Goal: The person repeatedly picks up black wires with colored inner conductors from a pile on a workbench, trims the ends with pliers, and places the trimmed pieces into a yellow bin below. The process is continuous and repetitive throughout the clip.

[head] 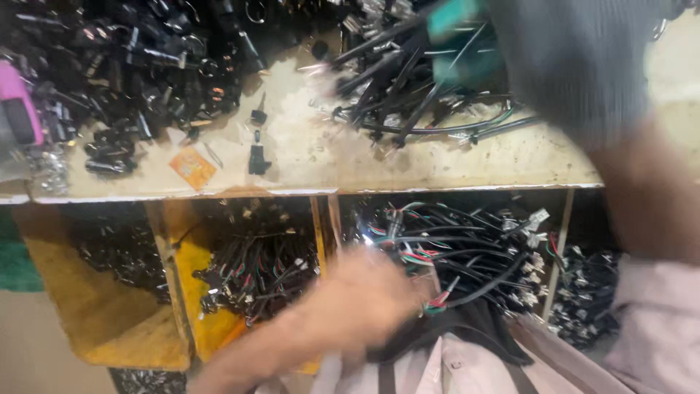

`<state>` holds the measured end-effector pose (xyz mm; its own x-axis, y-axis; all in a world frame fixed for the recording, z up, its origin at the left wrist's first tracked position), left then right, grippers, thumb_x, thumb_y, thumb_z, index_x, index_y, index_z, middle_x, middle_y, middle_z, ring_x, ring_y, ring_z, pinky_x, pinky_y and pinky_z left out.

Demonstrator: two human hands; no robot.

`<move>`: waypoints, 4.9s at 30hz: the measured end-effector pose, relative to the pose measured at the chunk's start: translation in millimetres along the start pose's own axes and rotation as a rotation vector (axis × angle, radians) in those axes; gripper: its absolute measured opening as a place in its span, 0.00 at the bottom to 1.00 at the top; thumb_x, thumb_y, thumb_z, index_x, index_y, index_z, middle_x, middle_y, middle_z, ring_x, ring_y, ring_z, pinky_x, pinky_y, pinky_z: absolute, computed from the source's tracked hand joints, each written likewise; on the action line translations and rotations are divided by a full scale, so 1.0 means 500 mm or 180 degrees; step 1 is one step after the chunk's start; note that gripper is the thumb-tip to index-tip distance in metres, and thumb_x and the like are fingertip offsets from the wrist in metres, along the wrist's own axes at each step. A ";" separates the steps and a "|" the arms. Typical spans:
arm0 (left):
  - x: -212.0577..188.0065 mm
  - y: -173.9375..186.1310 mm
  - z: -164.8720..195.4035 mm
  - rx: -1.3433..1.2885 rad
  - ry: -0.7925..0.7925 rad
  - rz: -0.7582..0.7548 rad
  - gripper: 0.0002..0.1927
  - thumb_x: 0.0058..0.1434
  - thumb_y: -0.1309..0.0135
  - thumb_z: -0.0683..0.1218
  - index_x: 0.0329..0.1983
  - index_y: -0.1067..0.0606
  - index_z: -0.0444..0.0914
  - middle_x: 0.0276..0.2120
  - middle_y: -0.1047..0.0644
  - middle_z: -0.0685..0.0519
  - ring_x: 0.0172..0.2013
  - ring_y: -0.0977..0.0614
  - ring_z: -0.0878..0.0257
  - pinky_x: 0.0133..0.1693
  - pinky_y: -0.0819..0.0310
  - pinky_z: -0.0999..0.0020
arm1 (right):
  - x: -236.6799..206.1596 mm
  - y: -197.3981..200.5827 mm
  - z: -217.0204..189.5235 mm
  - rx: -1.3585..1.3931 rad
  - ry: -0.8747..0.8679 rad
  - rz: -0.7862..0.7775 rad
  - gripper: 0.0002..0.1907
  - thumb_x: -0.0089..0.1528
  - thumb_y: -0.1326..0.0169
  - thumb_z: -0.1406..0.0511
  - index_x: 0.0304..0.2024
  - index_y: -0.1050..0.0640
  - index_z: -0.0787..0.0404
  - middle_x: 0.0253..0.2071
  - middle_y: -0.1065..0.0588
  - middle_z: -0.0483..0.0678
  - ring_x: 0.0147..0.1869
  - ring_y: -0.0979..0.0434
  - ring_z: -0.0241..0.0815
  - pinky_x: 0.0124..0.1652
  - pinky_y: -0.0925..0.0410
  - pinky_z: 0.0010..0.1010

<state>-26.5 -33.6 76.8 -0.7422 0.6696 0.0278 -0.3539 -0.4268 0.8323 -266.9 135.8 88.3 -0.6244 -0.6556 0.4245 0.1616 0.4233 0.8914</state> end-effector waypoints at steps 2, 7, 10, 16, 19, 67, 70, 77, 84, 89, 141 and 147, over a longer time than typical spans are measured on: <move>-0.044 0.036 -0.127 0.0952 0.1605 0.0501 0.08 0.57 0.46 0.46 0.38 0.19 0.44 0.30 0.21 0.50 0.28 0.20 0.51 0.29 0.30 0.53 | -0.071 0.014 -0.052 -0.0178 -0.0280 0.0042 0.15 0.66 0.41 0.69 0.56 0.24 0.64 0.38 0.25 0.52 0.37 0.23 0.49 0.33 0.33 0.40; -0.106 0.032 -0.358 0.1454 0.3104 0.1470 0.22 0.66 0.39 0.44 0.61 0.27 0.33 0.50 0.26 0.39 0.49 0.23 0.43 0.47 0.26 0.52 | -0.162 -0.102 -0.075 -0.0075 -0.0996 -0.0612 0.24 0.55 0.37 0.68 0.54 0.24 0.67 0.39 0.24 0.58 0.34 0.24 0.54 0.28 0.34 0.43; -0.103 0.026 -0.378 0.0861 0.2603 0.2338 0.18 0.70 0.37 0.43 0.60 0.26 0.35 0.51 0.25 0.43 0.52 0.22 0.47 0.53 0.25 0.54 | -0.163 -0.084 -0.058 0.0780 -0.0987 0.0186 0.19 0.63 0.35 0.70 0.54 0.26 0.66 0.47 0.23 0.57 0.47 0.21 0.57 0.43 0.28 0.42; -0.076 0.043 -0.295 -0.2220 0.1128 0.3915 0.18 0.71 0.37 0.47 0.58 0.27 0.36 0.52 0.24 0.47 0.50 0.20 0.58 0.54 0.22 0.62 | -0.218 0.036 -0.028 0.1642 -0.2258 0.0229 0.07 0.65 0.44 0.73 0.46 0.22 0.62 0.49 0.21 0.54 0.36 0.25 0.52 0.34 0.31 0.36; -0.004 -0.011 -0.239 -0.4128 0.0800 0.3299 0.24 0.67 0.39 0.50 0.61 0.31 0.37 0.40 0.21 0.48 0.41 0.19 0.59 0.49 0.20 0.61 | -0.220 0.028 -0.048 0.0287 -0.1473 0.0101 0.13 0.68 0.35 0.72 0.52 0.24 0.63 0.45 0.23 0.56 0.43 0.21 0.53 0.41 0.28 0.38; 0.130 -0.096 -0.114 -0.2583 0.0552 0.1761 0.15 0.75 0.45 0.48 0.58 0.26 0.35 0.48 0.18 0.44 0.47 0.14 0.56 0.50 0.21 0.66 | -0.259 -0.026 -0.155 0.6002 -0.2503 0.1821 0.10 0.60 0.43 0.65 0.44 0.24 0.58 0.36 0.26 0.49 0.34 0.25 0.47 0.32 0.33 0.37; 0.117 -0.095 -0.124 -0.2650 0.0662 0.1559 0.17 0.71 0.43 0.48 0.57 0.25 0.34 0.40 0.20 0.46 0.39 0.19 0.59 0.45 0.23 0.66 | -0.262 -0.061 -0.143 0.6147 -0.2616 0.1596 0.10 0.59 0.43 0.65 0.44 0.24 0.58 0.36 0.27 0.50 0.34 0.24 0.48 0.31 0.33 0.39; 0.130 0.066 -0.110 -0.3724 0.0325 0.2398 0.29 0.61 0.43 0.47 0.65 0.31 0.34 0.31 0.23 0.46 0.30 0.21 0.57 0.33 0.26 0.62 | -0.154 -0.080 -0.173 0.1125 -0.0572 -0.0205 0.12 0.57 0.43 0.64 0.43 0.24 0.58 0.36 0.28 0.53 0.32 0.24 0.51 0.29 0.33 0.42; 0.121 -0.028 0.030 -0.0621 0.0140 -0.0237 0.47 0.44 0.42 0.43 0.73 0.36 0.36 0.29 0.24 0.44 0.30 0.20 0.49 0.29 0.25 0.56 | -0.045 -0.064 -0.158 0.1065 -0.0629 -0.0820 0.12 0.64 0.43 0.69 0.50 0.25 0.60 0.44 0.25 0.53 0.41 0.21 0.55 0.36 0.30 0.45; 0.007 -0.021 -0.029 -0.0558 0.0535 -0.0946 0.17 0.57 0.43 0.49 0.51 0.21 0.51 0.35 0.20 0.52 0.40 0.19 0.52 0.39 0.24 0.55 | -0.184 -0.046 -0.088 0.0231 -0.1137 -0.1457 0.26 0.53 0.42 0.73 0.55 0.25 0.64 0.48 0.26 0.60 0.40 0.23 0.62 0.35 0.31 0.49; 0.068 -0.113 -0.138 -0.3980 0.1264 0.1291 0.19 0.74 0.50 0.52 0.58 0.25 0.34 0.37 0.22 0.54 0.36 0.23 0.69 0.41 0.27 0.72 | -0.262 -0.048 -0.050 0.0764 -0.1238 -0.1013 0.25 0.55 0.36 0.69 0.55 0.25 0.65 0.41 0.23 0.56 0.43 0.21 0.57 0.39 0.29 0.43; 0.094 -0.088 -0.104 -0.3620 0.1271 0.0998 0.17 0.74 0.48 0.47 0.61 0.23 0.35 0.35 0.21 0.50 0.34 0.22 0.66 0.39 0.26 0.71 | -0.284 -0.035 -0.081 0.1986 -0.0950 -0.1115 0.07 0.58 0.37 0.64 0.36 0.19 0.59 0.31 0.23 0.51 0.33 0.20 0.52 0.33 0.29 0.40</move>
<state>-75.5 -14.9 12.9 -0.9342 0.2973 -0.1974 -0.2740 -0.9520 -0.1367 -150.1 196.3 18.5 -0.7534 -0.6575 -0.0052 -0.4884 0.5543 0.6740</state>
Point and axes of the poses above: each hand's wrist, its own x-axis towards the middle knuckle, its own y-axis out of the back of the hand, z = x × y, the point moved 5 cm from there along x, towards the middle knuckle
